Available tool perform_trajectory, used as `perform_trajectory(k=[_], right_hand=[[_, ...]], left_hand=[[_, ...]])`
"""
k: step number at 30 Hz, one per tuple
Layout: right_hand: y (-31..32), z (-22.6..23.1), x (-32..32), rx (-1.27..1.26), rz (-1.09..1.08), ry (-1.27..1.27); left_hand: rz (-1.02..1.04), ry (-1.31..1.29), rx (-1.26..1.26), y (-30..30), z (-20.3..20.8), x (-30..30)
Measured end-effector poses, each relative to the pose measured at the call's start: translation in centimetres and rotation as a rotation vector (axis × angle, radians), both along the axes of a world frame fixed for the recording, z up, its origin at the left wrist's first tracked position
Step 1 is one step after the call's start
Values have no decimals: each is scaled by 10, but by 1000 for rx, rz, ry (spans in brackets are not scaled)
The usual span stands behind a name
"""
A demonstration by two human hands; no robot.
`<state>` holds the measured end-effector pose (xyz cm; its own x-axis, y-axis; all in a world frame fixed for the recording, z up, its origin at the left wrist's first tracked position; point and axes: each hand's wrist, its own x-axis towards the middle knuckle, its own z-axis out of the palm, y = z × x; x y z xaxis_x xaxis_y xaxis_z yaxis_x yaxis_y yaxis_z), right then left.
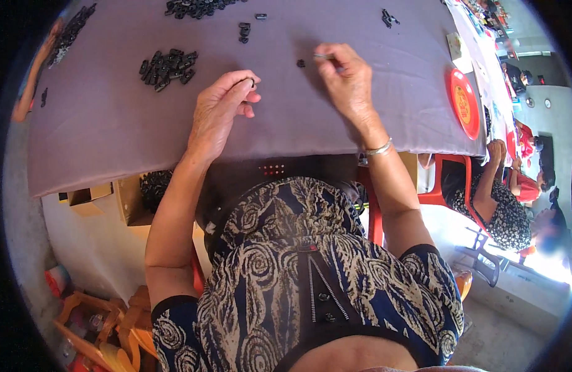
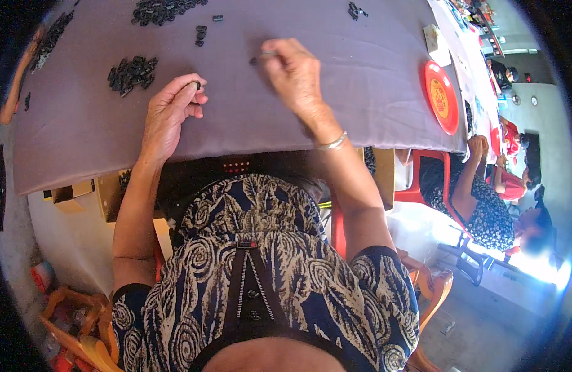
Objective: The recorder is manually assembling small plastic and metal components at a workbench.
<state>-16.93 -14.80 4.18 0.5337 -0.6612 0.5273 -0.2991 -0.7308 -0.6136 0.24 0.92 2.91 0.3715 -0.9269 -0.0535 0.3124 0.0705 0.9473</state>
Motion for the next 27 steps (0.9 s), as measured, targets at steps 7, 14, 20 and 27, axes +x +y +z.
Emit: perform_trajectory(k=[7,14,20,27], right_hand=[[-39,-10,-30,-65,-107,236],[-39,-13,-25,-212,-72,316],[-29,-12,-21,-105,-72,167],[22,1,16,217,215,-32]], left_hand=[[-21,-36,-17,1,-7,-1],[-15,-2,6,0,-10,-2],[-36,-33,64,-1,-5,-2],[-83,-48,16,-1,-10,0]])
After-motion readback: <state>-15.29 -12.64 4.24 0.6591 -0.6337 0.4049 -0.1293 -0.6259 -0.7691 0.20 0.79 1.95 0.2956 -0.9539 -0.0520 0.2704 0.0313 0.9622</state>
